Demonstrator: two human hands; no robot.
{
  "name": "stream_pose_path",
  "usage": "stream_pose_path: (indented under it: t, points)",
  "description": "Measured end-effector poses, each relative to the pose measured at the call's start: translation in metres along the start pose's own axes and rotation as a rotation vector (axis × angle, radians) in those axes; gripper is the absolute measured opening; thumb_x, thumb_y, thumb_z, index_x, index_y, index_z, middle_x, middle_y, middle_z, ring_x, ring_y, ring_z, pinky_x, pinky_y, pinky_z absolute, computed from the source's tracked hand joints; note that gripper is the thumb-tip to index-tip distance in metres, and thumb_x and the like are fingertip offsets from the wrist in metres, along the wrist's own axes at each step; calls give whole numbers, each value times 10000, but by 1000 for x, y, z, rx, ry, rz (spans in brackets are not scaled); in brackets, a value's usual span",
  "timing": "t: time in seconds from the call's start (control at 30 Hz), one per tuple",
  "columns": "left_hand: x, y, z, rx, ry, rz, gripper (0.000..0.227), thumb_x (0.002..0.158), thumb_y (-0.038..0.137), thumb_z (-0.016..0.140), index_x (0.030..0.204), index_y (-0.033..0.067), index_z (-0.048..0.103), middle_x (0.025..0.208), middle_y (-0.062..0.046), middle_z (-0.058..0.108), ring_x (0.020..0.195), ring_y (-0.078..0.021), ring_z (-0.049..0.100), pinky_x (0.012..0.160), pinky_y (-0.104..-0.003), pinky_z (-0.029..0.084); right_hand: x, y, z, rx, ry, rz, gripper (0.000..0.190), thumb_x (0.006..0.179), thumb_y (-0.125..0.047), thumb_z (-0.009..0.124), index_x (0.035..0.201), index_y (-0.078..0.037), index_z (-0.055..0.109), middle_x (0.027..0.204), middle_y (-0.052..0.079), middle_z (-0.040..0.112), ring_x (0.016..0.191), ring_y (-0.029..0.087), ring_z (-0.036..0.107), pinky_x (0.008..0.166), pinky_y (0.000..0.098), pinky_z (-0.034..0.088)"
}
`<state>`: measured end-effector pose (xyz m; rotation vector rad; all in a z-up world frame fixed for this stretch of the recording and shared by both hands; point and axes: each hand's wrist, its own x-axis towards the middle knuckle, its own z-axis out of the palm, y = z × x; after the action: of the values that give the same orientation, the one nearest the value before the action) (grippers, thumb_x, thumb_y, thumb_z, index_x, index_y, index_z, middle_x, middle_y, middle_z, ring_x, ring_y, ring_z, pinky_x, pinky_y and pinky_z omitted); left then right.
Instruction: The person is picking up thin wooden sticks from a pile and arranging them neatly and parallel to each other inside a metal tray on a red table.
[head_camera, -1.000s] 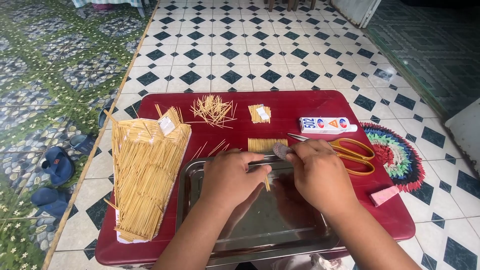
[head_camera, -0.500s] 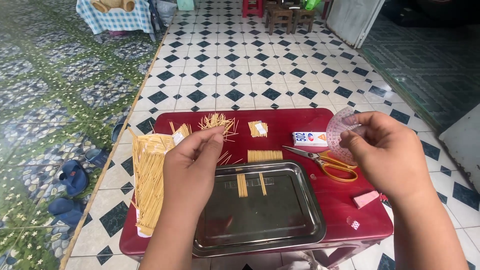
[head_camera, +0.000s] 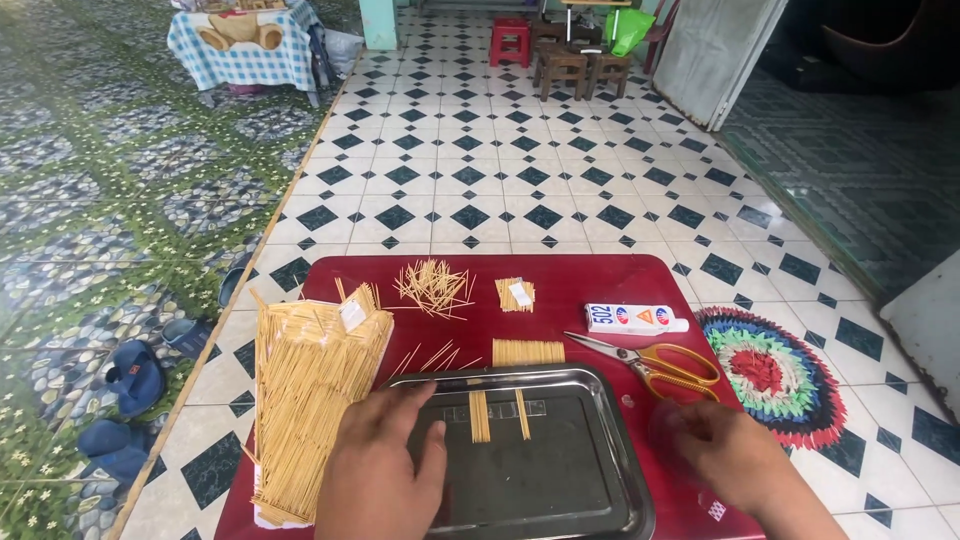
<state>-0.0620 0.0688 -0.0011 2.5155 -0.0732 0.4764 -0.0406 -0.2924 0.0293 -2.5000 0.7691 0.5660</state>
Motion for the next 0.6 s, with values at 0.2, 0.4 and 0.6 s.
stream_pose_path:
  t: [0.2, 0.4, 0.6]
  points:
    - [-46, 64, 21, -245, 149, 405, 309, 845, 284, 766, 1150, 271, 809, 999, -8, 750, 809, -268, 646, 597, -420, 561, 0, -1, 4, 118, 67, 30, 324, 968, -292, 688, 1241, -177, 819, 1192, 94, 850, 1041, 265, 793, 814, 382, 605]
    - [-39, 10, 59, -225, -100, 243, 469, 858, 370, 709, 1309, 240, 730, 1171, -27, 698, 977, -327, 604, 777, -500, 565, -9, -21, 9, 186, -51, 113, 452, 1042, -102, 659, 1470, -246, 633, 1380, 85, 789, 1286, 274, 720, 900, 402, 638]
    - [-31, -5, 49, -32, -76, 64, 612, 840, 424, 738, 1399, 187, 658, 1331, -62, 660, 1205, -319, 565, 977, -510, 508, -16, -31, 14, -80, 57, 126, 445, 995, -347, 701, 1429, -262, 653, 1352, 13, 816, 1257, 250, 760, 940, 372, 672]
